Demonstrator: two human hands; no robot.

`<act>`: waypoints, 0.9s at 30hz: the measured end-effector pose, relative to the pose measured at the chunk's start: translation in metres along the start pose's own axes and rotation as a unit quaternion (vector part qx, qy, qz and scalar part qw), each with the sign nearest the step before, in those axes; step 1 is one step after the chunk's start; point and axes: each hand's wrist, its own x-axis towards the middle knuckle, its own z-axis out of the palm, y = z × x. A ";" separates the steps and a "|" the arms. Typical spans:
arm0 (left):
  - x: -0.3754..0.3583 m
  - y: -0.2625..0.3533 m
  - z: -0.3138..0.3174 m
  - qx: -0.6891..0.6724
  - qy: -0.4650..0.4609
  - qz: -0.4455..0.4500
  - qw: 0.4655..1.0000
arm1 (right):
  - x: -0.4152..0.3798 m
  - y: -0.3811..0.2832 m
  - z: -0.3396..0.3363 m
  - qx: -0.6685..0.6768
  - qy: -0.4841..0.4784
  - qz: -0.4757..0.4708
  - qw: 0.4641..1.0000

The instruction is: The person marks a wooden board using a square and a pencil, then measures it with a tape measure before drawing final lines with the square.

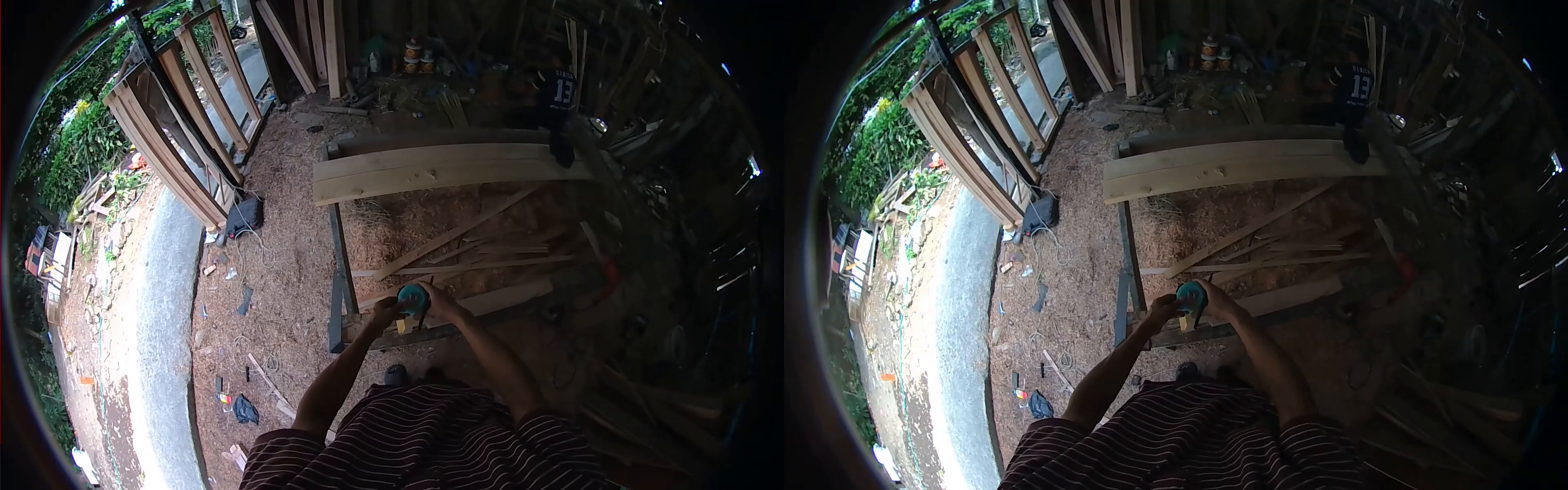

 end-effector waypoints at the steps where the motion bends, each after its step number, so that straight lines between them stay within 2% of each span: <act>1: -0.003 -0.001 0.002 -0.023 -0.002 -0.019 1.000 | -0.005 -0.007 -0.001 -0.036 0.005 -0.015 0.999; 5: -0.008 -0.007 0.018 -0.049 -0.042 -0.059 0.996 | -0.035 0.005 0.014 -0.056 0.077 0.017 0.995; 9: 0.000 -0.016 0.049 0.015 -0.125 -0.080 0.989 | -0.082 0.033 0.019 0.010 0.119 0.087 0.989; 11: 0.003 -0.018 0.066 0.172 -0.142 -0.092 0.970 | -0.110 0.011 0.005 0.021 0.101 0.174 0.979; 14: 0.001 -0.018 0.103 0.163 -0.156 -0.104 0.969 | -0.139 0.066 0.021 -0.026 0.170 0.156 0.973; 15: 0.005 -0.024 0.113 0.173 -0.165 -0.103 0.965 | -0.152 0.061 0.013 -0.021 0.183 0.159 0.970; 17: 0.022 -0.037 0.148 0.159 -0.209 -0.104 0.959 | -0.187 0.050 -0.014 0.078 0.201 0.188 0.958; 18: 0.028 -0.036 0.163 0.178 -0.212 -0.135 0.951 | -0.197 0.058 -0.018 0.080 0.207 0.187 0.957; 21: 0.043 -0.037 0.221 0.199 -0.231 -0.107 0.947 | -0.237 0.089 -0.037 0.027 0.248 0.211 0.945; 23: 0.061 -0.059 0.259 0.196 -0.249 -0.089 0.944 | -0.264 0.125 -0.051 -0.003 0.260 0.215 0.942; 25: 0.071 -0.063 0.302 0.197 -0.268 -0.077 0.940 | -0.293 0.142 -0.076 0.008 0.261 0.243 0.934; 27: 0.076 -0.068 0.345 0.269 -0.294 -0.021 0.917 | -0.321 0.162 -0.094 0.022 0.258 0.277 0.925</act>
